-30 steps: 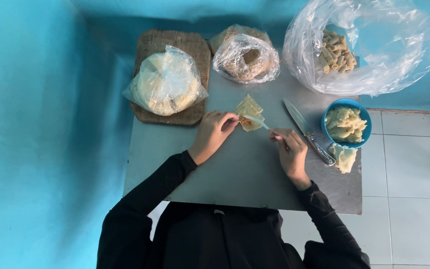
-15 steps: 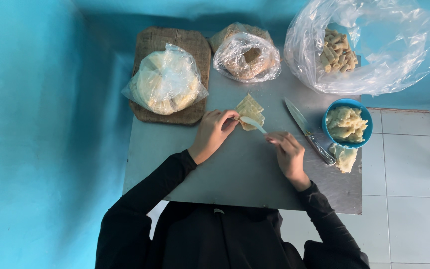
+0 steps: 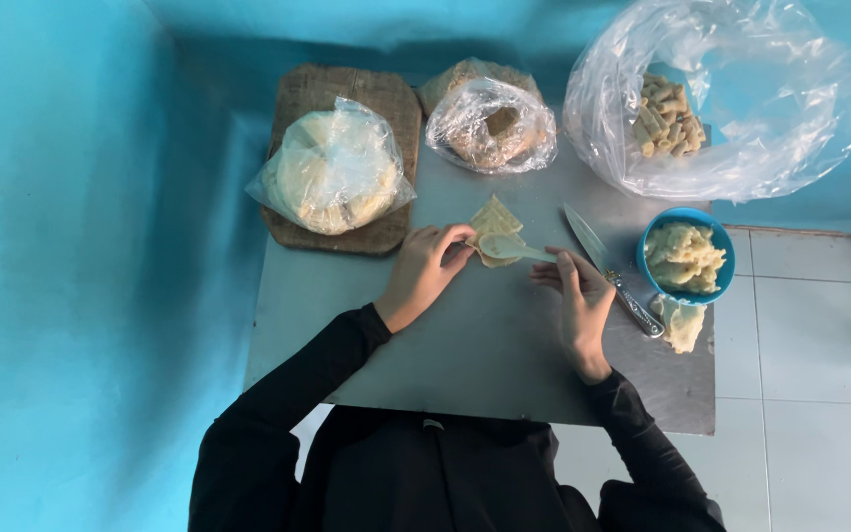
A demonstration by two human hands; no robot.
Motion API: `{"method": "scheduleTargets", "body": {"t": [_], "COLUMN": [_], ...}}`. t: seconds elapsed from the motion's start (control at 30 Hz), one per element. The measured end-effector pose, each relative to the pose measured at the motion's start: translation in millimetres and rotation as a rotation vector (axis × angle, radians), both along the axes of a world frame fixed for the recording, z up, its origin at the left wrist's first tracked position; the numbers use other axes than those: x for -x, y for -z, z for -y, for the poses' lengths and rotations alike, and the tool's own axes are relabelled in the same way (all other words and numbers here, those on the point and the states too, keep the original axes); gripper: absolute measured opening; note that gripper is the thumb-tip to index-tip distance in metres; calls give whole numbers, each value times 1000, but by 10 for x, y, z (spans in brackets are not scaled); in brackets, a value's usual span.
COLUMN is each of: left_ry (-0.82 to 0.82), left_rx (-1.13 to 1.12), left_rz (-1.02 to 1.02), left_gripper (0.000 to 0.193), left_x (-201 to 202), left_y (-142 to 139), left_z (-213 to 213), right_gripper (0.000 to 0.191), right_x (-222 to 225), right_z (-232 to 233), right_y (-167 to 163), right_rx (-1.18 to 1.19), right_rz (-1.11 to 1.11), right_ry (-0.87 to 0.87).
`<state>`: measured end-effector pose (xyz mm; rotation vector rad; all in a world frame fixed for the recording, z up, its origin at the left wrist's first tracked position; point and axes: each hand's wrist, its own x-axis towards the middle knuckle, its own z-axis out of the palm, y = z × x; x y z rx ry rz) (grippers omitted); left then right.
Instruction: The person sits at a small metal table and folds square dough wrappers around spoonfuls of filling, pinching the edges closed to form triangular parcels. They take wrappers from a stack, add filling from a blue bowl, fold and seal each parcel by hand, and place the finished parcels into a plastic bag with others.
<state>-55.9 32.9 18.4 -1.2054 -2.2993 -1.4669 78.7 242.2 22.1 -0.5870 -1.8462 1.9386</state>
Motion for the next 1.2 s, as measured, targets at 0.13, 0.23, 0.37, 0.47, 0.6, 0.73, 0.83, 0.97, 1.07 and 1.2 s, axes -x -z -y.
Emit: {"method": "scheduleTargets", "body": {"t": [0.13,0.23,0.37,0.47,0.6,0.73,0.83,0.97,1.07,1.2], "left_ry": [-8,-6,-14,-17,-11,-15,-20,-24,-28,-44], "left_rx": [13,14,11,25,42,64,93,109,131,127], "left_rz": [7,6,17,11,-72,-119,-160,-179,-205,-265], "left_gripper": [27,28,28,29,29,28,28,29,24,16], "left_x": [6,13,11,4,2,-11,-8,-12,2,17], "left_y": [6,16,24,22,7,-4,-12,-10,1,19], "left_z": [-13,-16,-29,-27,-23,-43,-49,-49,-45,-33], "right_gripper": [36,36,36,37,36,36,31,31,33,21], "right_x": [41,16,-5,33,312,762,1111,1386,1429,1249], "right_z": [-20,-71,-112,-159,-306,-393,-327,-230,-245,-328], "right_y": [27,54,83,51,-99,-283,-347,-301,-189,-23], "right_rx": [106,80,83,147,157,-106,-308,-489,-377,-305], "right_rz": [1,31,34,-12,-171,-207,-191,-124,-132,-80], "right_ry": [23,38,47,55,106,81,-2,-71,-113,-98]}}
